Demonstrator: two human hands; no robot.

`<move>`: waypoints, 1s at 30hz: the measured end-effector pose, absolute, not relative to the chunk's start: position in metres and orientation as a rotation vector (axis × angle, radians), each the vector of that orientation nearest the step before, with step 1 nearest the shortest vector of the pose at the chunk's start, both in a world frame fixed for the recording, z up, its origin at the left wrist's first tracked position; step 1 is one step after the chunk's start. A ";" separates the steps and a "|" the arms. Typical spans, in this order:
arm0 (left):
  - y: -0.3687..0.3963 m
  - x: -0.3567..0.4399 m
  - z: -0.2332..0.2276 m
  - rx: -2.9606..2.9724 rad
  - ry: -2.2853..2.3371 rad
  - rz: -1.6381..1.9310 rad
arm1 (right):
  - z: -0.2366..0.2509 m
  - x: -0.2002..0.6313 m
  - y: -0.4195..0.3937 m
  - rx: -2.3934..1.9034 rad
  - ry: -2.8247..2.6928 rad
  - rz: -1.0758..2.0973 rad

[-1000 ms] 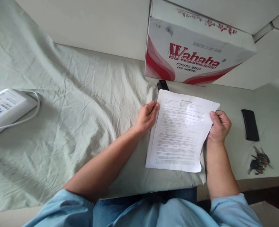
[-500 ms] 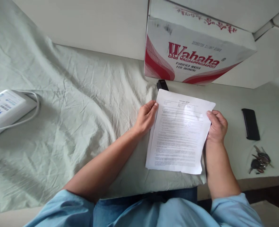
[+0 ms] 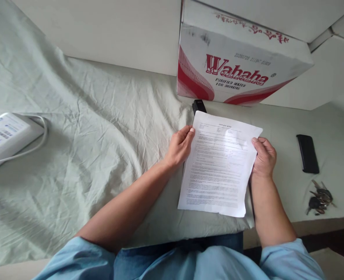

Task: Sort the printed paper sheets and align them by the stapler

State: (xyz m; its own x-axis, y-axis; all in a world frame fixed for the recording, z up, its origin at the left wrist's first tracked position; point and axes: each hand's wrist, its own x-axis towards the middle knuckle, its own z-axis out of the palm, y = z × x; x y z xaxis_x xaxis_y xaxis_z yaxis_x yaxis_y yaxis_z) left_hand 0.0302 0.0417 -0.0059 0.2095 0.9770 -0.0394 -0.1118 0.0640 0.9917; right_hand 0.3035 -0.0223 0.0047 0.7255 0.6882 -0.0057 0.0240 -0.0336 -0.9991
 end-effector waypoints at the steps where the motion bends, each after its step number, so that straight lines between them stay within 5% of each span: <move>1: 0.042 0.030 -0.007 1.177 0.996 1.071 | 0.005 0.303 -0.022 -1.527 -0.603 0.590; 18: 0.043 0.029 -0.003 1.442 1.079 1.027 | -0.004 0.303 -0.019 -1.450 -0.708 0.572; 30: 0.043 0.030 -0.004 1.101 0.890 1.104 | -0.014 0.314 -0.015 -1.386 -0.837 0.646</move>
